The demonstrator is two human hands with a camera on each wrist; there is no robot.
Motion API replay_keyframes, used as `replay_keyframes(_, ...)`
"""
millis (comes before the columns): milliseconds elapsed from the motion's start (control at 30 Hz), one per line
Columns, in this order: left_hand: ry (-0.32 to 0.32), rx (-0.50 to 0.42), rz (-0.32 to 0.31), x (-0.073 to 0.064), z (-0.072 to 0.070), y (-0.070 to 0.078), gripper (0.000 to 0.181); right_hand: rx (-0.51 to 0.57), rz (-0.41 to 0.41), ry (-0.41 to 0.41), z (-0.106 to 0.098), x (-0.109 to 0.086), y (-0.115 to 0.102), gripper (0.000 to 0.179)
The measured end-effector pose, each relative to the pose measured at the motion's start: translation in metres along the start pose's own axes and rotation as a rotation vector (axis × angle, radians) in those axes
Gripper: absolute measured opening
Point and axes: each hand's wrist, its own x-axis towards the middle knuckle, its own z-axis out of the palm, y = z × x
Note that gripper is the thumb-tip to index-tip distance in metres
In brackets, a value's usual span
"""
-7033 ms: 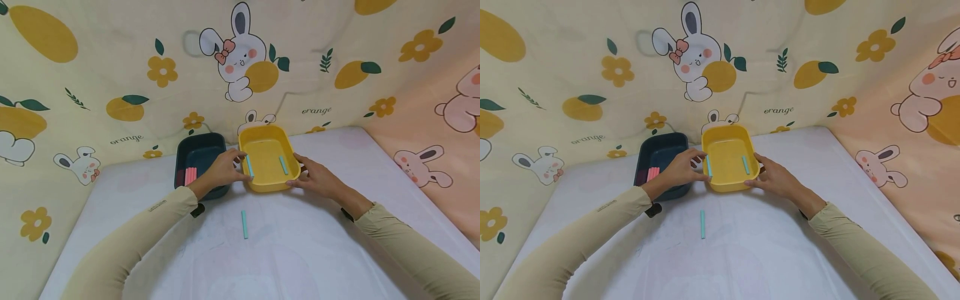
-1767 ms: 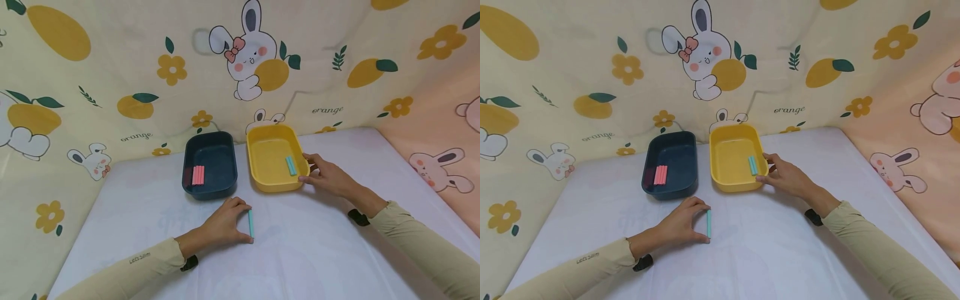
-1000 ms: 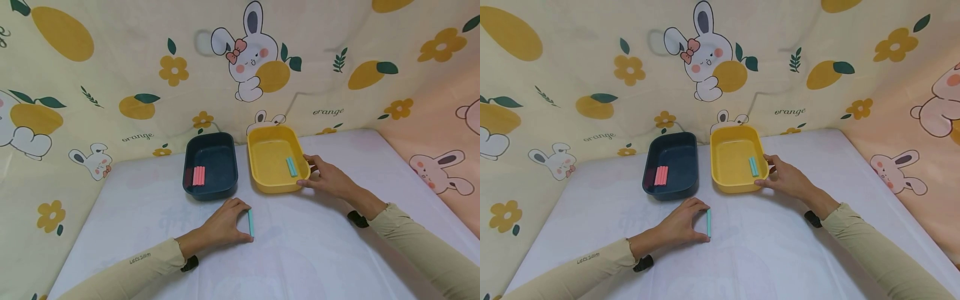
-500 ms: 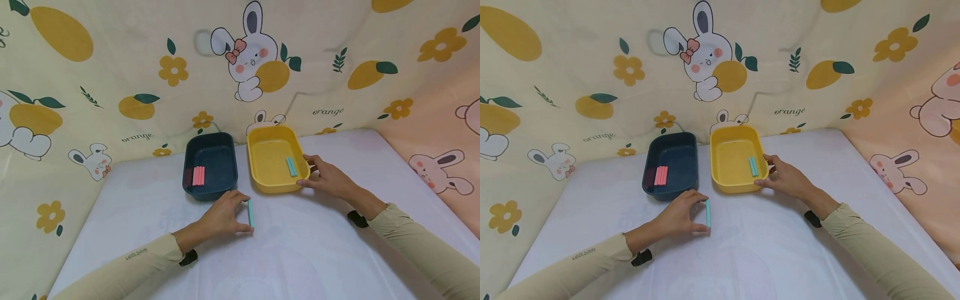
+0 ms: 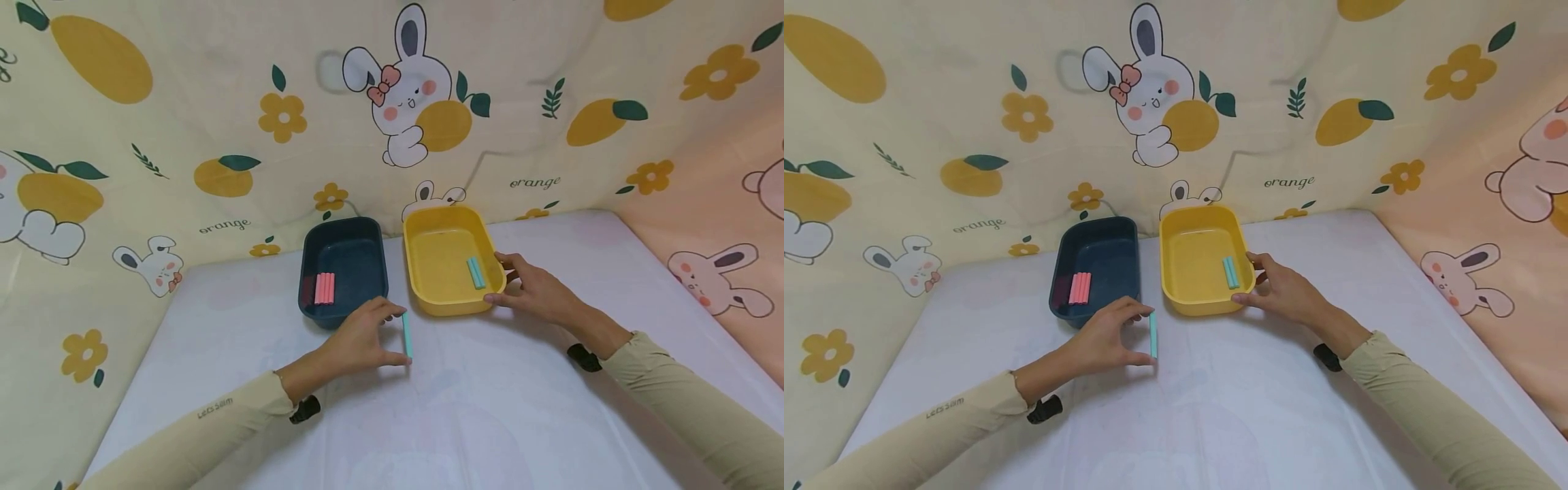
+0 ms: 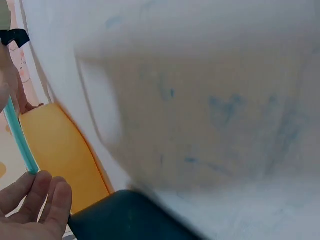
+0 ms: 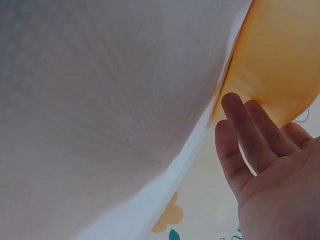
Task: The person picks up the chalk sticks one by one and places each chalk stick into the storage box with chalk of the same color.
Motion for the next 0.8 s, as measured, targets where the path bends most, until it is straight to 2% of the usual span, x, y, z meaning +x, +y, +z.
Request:
replay_keyframes(233, -0.003, -0.036, -0.026, 0.012, -0.009, 0.002, 0.079, 0.005, 0.0, 0.001, 0.0, 0.0, 0.0, 0.098)
replay_keyframes(433, 0.018, -0.051, -0.019, 0.023, -0.012, 0.0, 0.076, 0.015, -0.008, 0.0, 0.003, 0.001, 0.002, 0.098)
replay_keyframes(667, 0.014, -0.066, -0.047, 0.034, -0.017, 0.002, 0.076, 0.007, -0.02, 0.008, 0.002, 0.001, 0.001, 0.096)
replay_keyframes(800, 0.007, -0.089, -0.043, 0.041, -0.02, 0.004, 0.077, 0.008, -0.012, 0.007, 0.002, 0.0, 0.001, 0.097)
